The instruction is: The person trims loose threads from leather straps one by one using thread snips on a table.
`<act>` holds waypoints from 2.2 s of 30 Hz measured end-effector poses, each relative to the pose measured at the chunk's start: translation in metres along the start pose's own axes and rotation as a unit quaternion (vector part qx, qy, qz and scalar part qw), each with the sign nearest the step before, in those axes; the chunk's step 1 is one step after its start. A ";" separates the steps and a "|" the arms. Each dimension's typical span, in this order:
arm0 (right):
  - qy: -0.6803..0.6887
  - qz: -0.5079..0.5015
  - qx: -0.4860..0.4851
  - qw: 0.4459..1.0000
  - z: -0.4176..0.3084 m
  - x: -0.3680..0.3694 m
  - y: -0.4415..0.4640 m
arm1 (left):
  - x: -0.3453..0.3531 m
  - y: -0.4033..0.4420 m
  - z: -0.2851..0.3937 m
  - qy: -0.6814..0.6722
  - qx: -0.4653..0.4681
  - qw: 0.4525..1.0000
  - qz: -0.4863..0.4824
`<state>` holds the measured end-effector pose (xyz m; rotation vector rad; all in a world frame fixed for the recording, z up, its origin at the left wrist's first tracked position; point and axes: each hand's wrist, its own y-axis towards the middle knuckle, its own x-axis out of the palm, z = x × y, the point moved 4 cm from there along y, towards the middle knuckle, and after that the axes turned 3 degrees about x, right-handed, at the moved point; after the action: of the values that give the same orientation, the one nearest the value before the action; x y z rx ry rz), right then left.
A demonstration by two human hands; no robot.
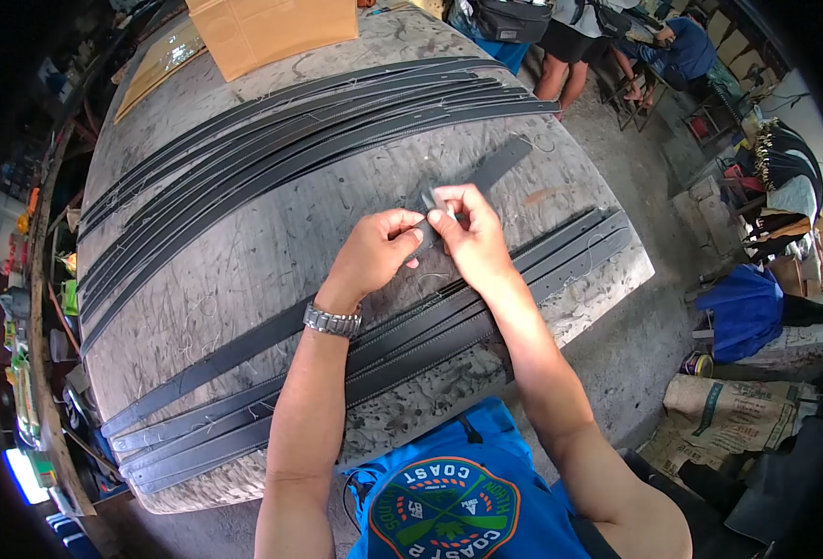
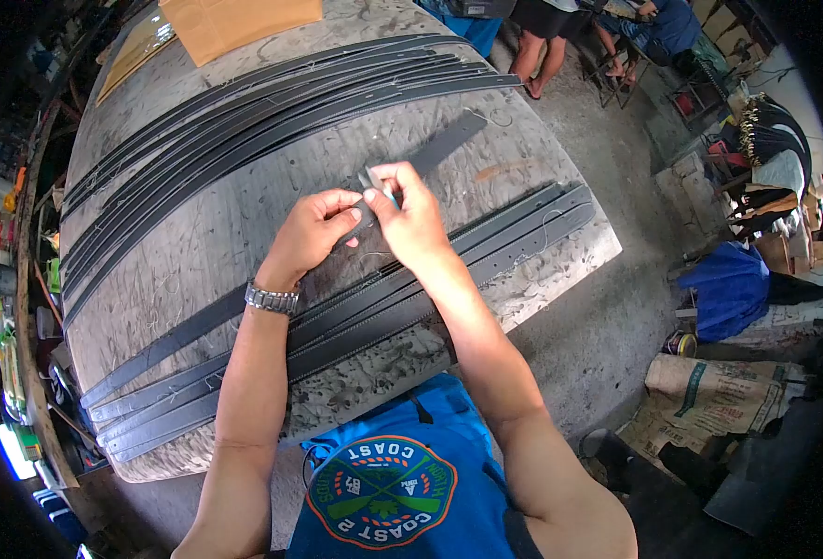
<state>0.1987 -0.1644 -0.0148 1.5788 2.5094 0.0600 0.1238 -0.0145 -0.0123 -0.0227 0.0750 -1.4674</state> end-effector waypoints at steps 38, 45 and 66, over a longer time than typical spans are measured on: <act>0.096 -0.060 0.106 0.988 0.001 -0.005 -0.006 | -0.004 -0.002 0.006 -0.061 -0.005 0.998 -0.009; -0.177 0.015 -0.098 0.979 -0.025 -0.003 -0.022 | -0.002 -0.003 0.008 -0.060 -0.045 0.997 -0.010; -0.343 -0.011 -0.171 0.924 -0.038 -0.008 -0.022 | 0.002 -0.004 0.009 -0.055 -0.050 0.997 -0.002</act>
<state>0.1764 -0.1792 0.0206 1.1624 1.8472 -0.0485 0.1205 -0.0171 -0.0035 -0.1847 0.0590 -1.4623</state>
